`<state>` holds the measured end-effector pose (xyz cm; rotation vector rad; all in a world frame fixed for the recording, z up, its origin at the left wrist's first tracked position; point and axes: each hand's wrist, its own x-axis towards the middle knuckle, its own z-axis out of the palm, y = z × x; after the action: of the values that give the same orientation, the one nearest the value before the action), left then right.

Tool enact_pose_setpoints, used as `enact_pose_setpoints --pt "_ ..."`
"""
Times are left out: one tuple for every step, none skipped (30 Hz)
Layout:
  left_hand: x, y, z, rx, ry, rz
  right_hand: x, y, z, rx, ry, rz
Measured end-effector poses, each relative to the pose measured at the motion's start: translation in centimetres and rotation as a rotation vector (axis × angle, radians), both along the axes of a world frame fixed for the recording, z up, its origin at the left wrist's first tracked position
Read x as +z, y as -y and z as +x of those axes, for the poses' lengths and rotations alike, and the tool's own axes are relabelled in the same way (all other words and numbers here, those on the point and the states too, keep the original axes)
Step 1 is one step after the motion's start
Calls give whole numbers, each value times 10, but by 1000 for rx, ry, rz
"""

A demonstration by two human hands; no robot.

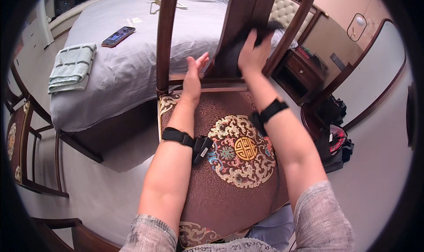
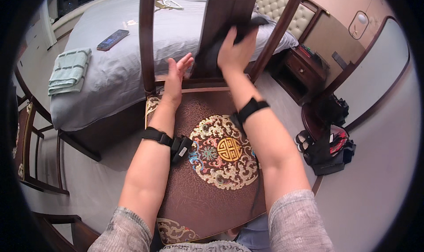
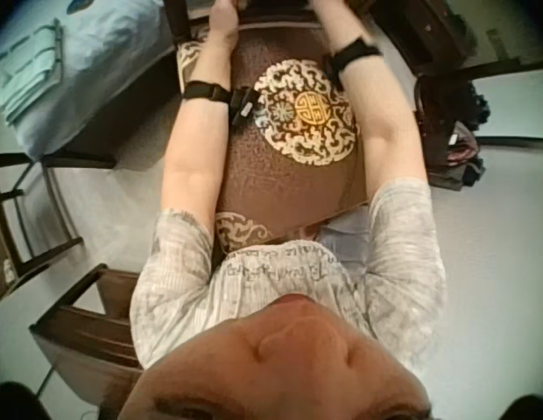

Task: Wiping down a nightstand and chairs with a cloth.

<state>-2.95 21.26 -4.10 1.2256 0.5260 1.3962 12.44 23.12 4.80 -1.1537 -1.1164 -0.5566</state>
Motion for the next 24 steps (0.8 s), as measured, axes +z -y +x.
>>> enact_pose_setpoints --pt "-7 -5 -5 78 -74 80 -25 15 -4 191 2 -89" --pt "-10 -4 -3 157 -102 124 -57 27 2 123 -33 -318" --pt "-10 -2 -4 238 -133 171 -81 36 10 -11 37 -591" --pt "-10 -1 0 229 -123 178 -112 41 26 148 88 -375" --pt "-11 -1 2 291 -136 209 -116 46 48 232 326 -501" --pt "-10 -1 3 356 -153 239 -114 47 66 190 293 -685" --pt "-8 -2 8 347 -147 243 -112 49 83 135 257 -871" --pt "-10 -1 2 390 -186 273 -100 55 72 -15 232 -1035" --pt "-12 -1 -4 432 -227 305 -88 57 61 -9 334 -1039" --pt "-11 -1 -7 468 -244 336 -77 62 58 -44 418 -1051" --pt "-10 -2 -7 459 -238 356 -71 64 61 -89 498 -1063" --pt "-11 1 -7 457 -249 330 -70 56 74 -206 720 -1017" --pt "-9 5 -4 448 -254 307 -71 52 97 -333 942 -963" --pt "-10 2 -3 428 -227 294 -71 50 112 -465 874 -1018" --pt "-11 -3 -1 434 -229 306 -75 49 124 -523 964 -1085" --pt "-12 -4 4 422 -244 310 -76 52 123 -495 856 -1110" --pt "-13 1 5 409 -266 302 -75 60 115 -458 748 -1145" --pt "-11 1 6 427 -274 312 -71 59 106 -341 725 -1149" --pt "-10 0 6 419 -282 312 -66 60 93 -235 693 -1146" --pt "-13 -2 4 446 -299 342 -68 60 64 -203 772 -1068" --pt "-13 -2 2 472 -310 375 -74 56 49 -215 736 -1172" --pt "-14 -4 2 456 -298 365 -73 59 55 -180 774 -1099" --pt "-15 -3 3 449 -298 369 -70 63 63 -146 813 -1023" --pt "-17 -1 4 456 -301 353 -77 64 79 -202 820 -1024"
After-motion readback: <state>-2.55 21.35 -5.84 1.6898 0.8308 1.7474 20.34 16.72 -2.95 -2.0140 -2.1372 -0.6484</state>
